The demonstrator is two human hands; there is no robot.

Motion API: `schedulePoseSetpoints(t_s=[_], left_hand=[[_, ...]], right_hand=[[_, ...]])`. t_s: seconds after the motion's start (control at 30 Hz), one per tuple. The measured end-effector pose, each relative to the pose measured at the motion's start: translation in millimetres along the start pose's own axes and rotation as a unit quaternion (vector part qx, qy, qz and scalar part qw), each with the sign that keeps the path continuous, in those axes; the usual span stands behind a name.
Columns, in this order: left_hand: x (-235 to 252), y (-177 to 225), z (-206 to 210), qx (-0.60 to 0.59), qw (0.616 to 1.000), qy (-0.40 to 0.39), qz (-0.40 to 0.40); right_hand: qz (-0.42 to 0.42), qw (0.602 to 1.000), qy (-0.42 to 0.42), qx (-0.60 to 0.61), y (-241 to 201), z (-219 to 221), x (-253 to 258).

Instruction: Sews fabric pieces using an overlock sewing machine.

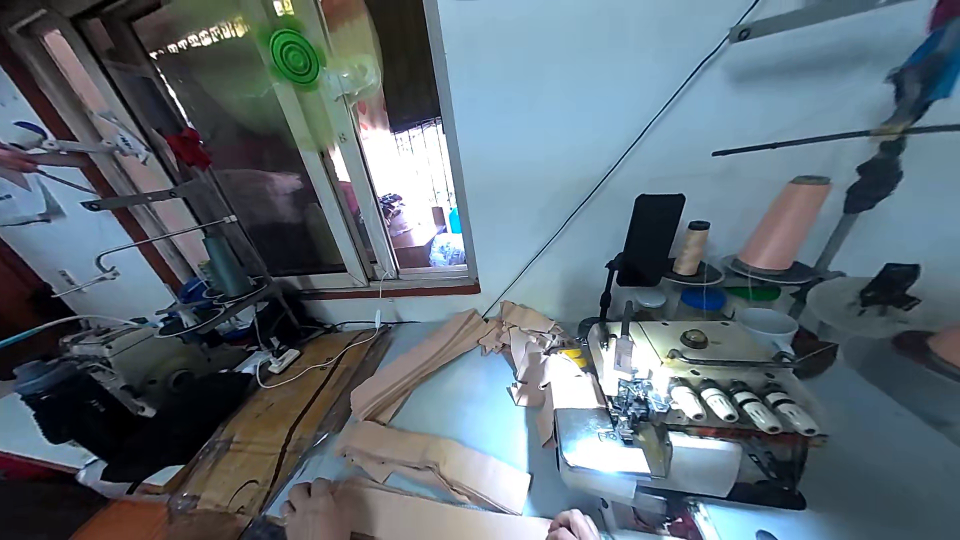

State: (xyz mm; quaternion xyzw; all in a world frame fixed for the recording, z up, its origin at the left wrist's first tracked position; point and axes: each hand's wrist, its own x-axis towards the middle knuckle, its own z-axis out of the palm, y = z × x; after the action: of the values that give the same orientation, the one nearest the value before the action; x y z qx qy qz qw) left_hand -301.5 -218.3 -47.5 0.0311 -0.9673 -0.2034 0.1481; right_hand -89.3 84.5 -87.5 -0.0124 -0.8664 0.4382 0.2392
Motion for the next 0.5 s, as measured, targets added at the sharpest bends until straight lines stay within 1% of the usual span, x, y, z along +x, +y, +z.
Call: schedulePoseSetpoints(t_s=[0.03,0.07,0.1,0.17,0.2,0.23,0.27,0.3,0.33,0.37,0.4,0.43,0.47,0.5], left_hand=[[-2.6,3.2,-1.0,0.024,0.999,0.036,0.013],[-4.4,8.4,-3.8,0.036,0.998,0.047,0.016],[-6.3,17.0,-9.9,0.033,0.999,0.03,0.009],[-11.0,41.1,-28.9,0.009,0.999,-0.042,-0.001],[-16.3,56.1,-41.9,-0.023,0.997,-0.075,0.016],[-23.5,71.7,-54.7,-0.068,0.991,-0.098,0.061],[-33.2,87.9,-65.9,-0.118,0.978,-0.118,0.126],[-45.1,103.5,-73.5,-0.168,0.955,-0.14,0.202],[-58.7,119.5,-77.7,-0.224,0.92,-0.163,0.277],[-72.8,135.9,-80.2,-0.284,0.876,-0.187,0.342],[-85.4,151.7,-82.2,-0.34,0.832,-0.208,0.387],[-94.7,165.3,-85.8,-0.371,0.804,-0.213,0.414],[-98.4,174.6,-89.3,-0.374,0.8,-0.193,0.428],[-96.9,179.3,-92.6,-0.362,0.815,-0.146,0.43]], right_hand=[[-0.002,1.0,0.002,0.0,0.6,0.4,-0.2],[-0.003,1.0,0.004,-0.001,1.0,0.7,-0.4],[-0.003,1.0,0.004,-0.004,1.1,0.8,-0.5],[0.007,1.0,-0.009,-0.01,-1.1,-0.3,1.0],[0.016,1.0,-0.02,-0.006,-4.3,-1.8,3.3],[0.024,0.999,-0.03,0.008,-9.3,-4.4,7.6],[0.026,0.999,-0.032,0.036,-15.2,-7.1,13.1],[0.019,0.997,-0.026,0.077,-22.8,-9.8,19.0],[0.002,0.991,-0.023,0.131,-32.8,-12.9,25.9],[-0.026,0.981,-0.023,0.192,-43.1,-15.6,33.6],[-0.052,0.965,-0.033,0.253,-53.7,-19.3,41.2],[-0.066,0.948,-0.054,0.308,-62.8,-23.9,48.0],[-0.064,0.931,-0.081,0.349,-67.6,-29.3,52.8],[-0.047,0.923,-0.113,0.365,-68.1,-35.5,55.1]])
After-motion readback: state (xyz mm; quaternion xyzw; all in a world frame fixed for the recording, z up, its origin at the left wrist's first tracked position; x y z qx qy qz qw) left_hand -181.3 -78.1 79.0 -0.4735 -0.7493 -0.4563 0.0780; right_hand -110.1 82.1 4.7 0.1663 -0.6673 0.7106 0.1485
